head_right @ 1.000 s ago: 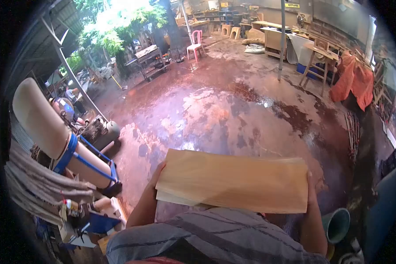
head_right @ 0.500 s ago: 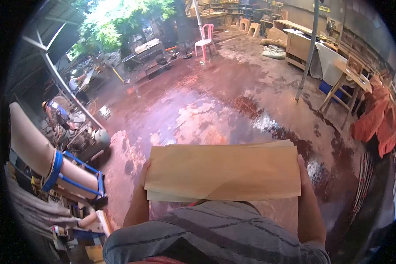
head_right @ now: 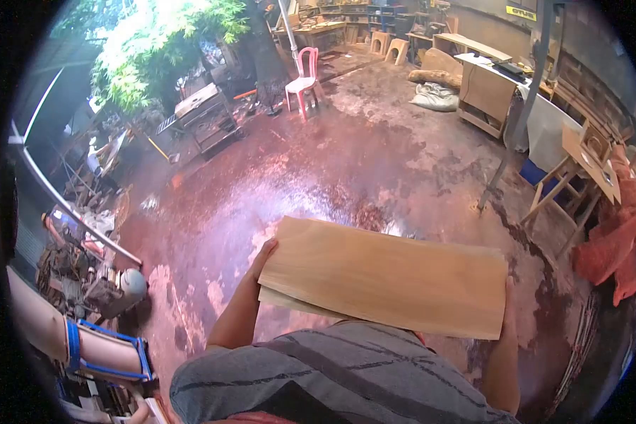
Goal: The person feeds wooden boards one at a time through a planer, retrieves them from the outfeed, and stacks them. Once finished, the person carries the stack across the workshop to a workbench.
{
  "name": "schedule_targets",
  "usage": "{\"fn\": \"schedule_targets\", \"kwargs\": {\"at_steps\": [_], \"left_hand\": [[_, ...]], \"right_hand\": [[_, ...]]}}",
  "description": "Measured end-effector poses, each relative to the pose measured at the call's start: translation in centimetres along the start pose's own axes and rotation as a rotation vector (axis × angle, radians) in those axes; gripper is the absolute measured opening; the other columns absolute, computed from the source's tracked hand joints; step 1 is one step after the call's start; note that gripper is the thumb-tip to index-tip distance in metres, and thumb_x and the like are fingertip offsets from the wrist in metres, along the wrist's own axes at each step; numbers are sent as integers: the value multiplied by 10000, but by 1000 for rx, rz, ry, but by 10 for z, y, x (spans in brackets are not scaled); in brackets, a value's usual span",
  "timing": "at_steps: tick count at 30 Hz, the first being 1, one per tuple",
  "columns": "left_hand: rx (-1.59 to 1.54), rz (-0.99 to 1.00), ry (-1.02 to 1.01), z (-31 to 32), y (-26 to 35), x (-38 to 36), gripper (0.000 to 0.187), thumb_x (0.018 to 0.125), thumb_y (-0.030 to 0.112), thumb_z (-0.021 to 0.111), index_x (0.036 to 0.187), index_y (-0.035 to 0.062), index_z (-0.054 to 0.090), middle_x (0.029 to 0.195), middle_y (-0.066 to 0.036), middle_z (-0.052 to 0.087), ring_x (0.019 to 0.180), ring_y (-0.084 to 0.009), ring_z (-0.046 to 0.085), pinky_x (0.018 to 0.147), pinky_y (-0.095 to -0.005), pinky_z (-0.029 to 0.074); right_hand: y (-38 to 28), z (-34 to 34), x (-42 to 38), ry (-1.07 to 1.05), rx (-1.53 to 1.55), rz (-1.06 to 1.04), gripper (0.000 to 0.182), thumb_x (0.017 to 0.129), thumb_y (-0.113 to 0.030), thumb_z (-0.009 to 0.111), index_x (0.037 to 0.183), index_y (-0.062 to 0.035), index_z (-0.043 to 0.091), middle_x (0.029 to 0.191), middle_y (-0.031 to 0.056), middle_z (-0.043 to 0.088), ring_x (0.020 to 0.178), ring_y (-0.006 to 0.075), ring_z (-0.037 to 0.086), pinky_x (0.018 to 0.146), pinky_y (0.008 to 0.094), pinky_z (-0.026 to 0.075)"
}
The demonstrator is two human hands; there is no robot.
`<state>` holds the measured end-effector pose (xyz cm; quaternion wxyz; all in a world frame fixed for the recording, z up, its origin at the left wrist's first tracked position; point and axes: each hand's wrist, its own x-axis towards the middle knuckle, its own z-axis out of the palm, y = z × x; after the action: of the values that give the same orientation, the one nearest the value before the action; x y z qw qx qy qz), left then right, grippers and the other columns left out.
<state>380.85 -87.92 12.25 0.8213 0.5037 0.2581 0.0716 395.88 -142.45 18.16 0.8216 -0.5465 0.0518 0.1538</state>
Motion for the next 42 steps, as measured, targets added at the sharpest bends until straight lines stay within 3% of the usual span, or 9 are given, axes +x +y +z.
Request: {"fn": "schedule_targets", "kwargs": {"at_steps": [6, 9, 13, 18, 20, 25, 33, 35, 42], "left_hand": [[-1, -155, 129, 83, 52, 216, 720, 882, 587, 542, 1399, 89, 481, 1318, -133, 573, 1145, -277, 583, 989, -427, 468], [14, 8, 166, 99, 82, 313, 739, 868, 594, 547, 1407, 93, 474, 1322, -139, 571, 1141, -288, 588, 974, -443, 481], [-92, -28, 245, 114, 132, 417, 743, 869, 585, 552, 1413, 84, 477, 1334, -139, 571, 1159, -297, 583, 964, -440, 486], [-175, -22, 186, 121, 175, 638, 762, 853, 598, 562, 1414, 88, 480, 1346, -143, 564, 1177, -303, 568, 967, -449, 477], [-103, -60, 289, 124, 196, 742, 771, 837, 612, 579, 1403, 95, 496, 1343, -148, 566, 1169, -311, 569, 962, -460, 473], [-76, -158, 185, 211, 304, 969, 762, 830, 620, 593, 1393, 114, 507, 1353, -147, 555, 1174, -305, 558, 988, -459, 447], [21, -122, 189, 298, 394, 1330, 765, 827, 617, 603, 1384, 102, 509, 1341, -155, 560, 1181, -309, 547, 990, -443, 437], [-49, -109, 214, 301, 410, 1398, 756, 833, 610, 599, 1382, 98, 509, 1342, -159, 559, 1171, -312, 554, 998, -450, 436], [-161, 94, 317, 300, 507, 1593, 719, 854, 572, 586, 1389, 99, 499, 1320, -153, 571, 1168, -299, 569, 981, -448, 464]], "right_hand": [[-30, 9, 309, -20, -95, 49, 673, 952, -574, 516, 1375, -50, 515, 1333, 119, 575, 1180, 234, 576, 973, 365, 477], [-58, 52, 456, -31, -152, 121, 671, 951, -569, 523, 1375, -50, 515, 1333, 120, 575, 1180, 234, 575, 974, 366, 476], [-96, 124, 624, -110, -200, 188, 648, 914, -573, 568, 1339, -83, 558, 1261, 102, 615, 1090, 216, 612, 925, 363, 491], [-72, 164, 876, -223, -59, 267, 645, 934, -570, 551, 1358, -84, 547, 1298, 87, 605, 1137, 210, 590, 967, 362, 471], [-76, 191, 942, -203, -23, 289, 636, 941, -564, 544, 1354, -82, 548, 1299, 87, 603, 1145, 207, 585, 972, 361, 469], [-97, 175, 1161, -124, -9, 228, 666, 975, -577, 458, 1398, -63, 493, 1348, 112, 572, 1189, 220, 570, 988, 349, 468], [-188, 270, 1486, -372, 121, 138, 661, 975, -582, 451, 1380, -63, 510, 1332, 108, 579, 1171, 222, 581, 992, 350, 466], [-191, 295, 1594, -151, 36, 147, 655, 957, -571, 510, 1353, -50, 534, 1307, 110, 594, 1143, 220, 592, 982, 348, 464], [-239, 457, 1880, -211, -137, 289, 711, 904, -592, 591, 1326, -21, 556, 1290, 142, 603, 1144, 230, 591, 981, 354, 458]]}}
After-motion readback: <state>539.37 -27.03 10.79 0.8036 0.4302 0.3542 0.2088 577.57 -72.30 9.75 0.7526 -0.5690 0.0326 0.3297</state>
